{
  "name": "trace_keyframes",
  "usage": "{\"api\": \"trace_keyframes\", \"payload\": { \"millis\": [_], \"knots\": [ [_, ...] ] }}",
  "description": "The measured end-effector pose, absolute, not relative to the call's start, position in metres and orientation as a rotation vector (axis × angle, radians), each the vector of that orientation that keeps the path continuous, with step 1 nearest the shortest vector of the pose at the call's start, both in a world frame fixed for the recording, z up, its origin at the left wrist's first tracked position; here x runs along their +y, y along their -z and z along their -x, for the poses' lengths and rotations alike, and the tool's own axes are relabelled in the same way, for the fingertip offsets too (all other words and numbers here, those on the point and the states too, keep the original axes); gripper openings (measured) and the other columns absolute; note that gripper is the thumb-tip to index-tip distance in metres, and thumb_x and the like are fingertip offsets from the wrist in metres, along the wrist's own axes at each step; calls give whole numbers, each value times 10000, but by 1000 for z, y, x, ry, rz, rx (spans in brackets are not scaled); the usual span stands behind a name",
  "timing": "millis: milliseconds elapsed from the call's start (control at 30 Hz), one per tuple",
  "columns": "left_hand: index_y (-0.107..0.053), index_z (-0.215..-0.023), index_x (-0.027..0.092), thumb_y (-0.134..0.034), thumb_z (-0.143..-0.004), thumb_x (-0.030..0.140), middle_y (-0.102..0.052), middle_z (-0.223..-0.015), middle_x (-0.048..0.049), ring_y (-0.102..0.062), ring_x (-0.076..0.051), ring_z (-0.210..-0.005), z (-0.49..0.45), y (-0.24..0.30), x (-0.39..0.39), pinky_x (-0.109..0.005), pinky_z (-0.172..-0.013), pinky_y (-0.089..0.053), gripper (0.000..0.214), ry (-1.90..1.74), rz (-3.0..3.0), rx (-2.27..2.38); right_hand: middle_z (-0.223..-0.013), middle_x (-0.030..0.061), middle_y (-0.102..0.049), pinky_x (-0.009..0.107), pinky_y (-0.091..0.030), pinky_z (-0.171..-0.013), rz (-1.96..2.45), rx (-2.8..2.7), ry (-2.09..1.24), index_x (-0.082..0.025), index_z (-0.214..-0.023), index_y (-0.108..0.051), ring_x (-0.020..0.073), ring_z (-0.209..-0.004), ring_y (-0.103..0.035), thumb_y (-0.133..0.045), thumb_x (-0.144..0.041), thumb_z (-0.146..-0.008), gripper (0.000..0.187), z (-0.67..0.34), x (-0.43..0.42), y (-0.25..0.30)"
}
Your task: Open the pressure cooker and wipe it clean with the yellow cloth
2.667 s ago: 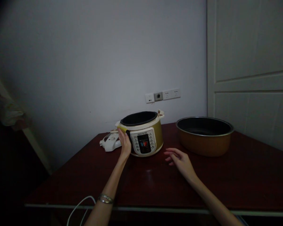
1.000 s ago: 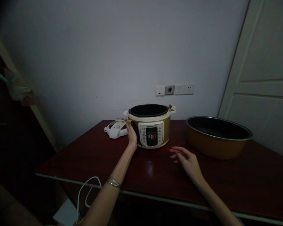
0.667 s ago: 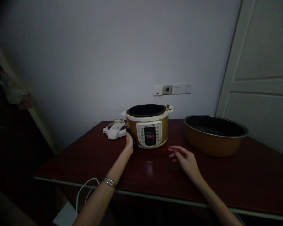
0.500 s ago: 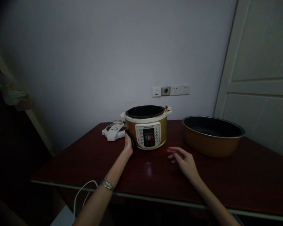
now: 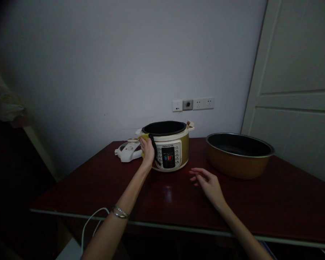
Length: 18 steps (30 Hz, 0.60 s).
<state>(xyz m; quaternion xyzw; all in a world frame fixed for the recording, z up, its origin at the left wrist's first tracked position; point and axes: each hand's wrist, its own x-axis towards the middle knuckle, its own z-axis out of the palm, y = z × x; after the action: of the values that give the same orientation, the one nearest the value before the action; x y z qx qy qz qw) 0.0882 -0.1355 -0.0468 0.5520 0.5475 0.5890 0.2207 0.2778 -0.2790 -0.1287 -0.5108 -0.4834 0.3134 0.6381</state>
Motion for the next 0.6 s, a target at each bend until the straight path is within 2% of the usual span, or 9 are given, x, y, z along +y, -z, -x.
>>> {"api": "trace_keyframes", "payload": {
  "millis": [133, 333, 467, 600],
  "knots": [
    [-60, -1466, 75, -223, -920, 405, -37, -1552, -145, 20, -157, -1419, -93, 58, -143, -324, -1148, -47, 659, -1640, -1677, 1584, -910, 133, -714, 281, -520, -529, 1163, -1094, -721, -152, -888, -677, 198, -669, -657, -692, -497, -644, 423, -277, -280, 129],
    [-72, -1456, 38, -205, -920, 406, -58, -1544, -184, 8, -171, -1421, -93, 61, -144, -327, -1146, -54, 664, -1647, -1680, 1602, -917, 131, -713, 280, -522, -533, 1159, -1101, -718, -149, -903, -675, 197, -675, -658, -677, -472, -667, 401, -278, -279, 131],
    [-89, -1464, 124, -210, -920, 414, -59, -1554, -135, -10, -166, -1420, -93, 61, -138, -342, -1146, -74, 628, -1649, -1571, 1603, -909, 129, -715, 284, -520, -531, 1150, -1116, -694, -151, -902, -672, 199, -676, -660, -666, -462, -682, 380, -278, -278, 132],
    [-135, -1457, 106, -163, -925, 393, -145, -1534, -180, -75, -190, -1416, -84, 76, -127, -372, -1141, -107, 605, -1562, -1426, 1598, -923, 129, -713, 287, -519, -529, 1140, -1131, -687, -155, -905, -669, 200, -679, -660, -652, -468, -698, 376, -278, -278, 132]
  ]
}}
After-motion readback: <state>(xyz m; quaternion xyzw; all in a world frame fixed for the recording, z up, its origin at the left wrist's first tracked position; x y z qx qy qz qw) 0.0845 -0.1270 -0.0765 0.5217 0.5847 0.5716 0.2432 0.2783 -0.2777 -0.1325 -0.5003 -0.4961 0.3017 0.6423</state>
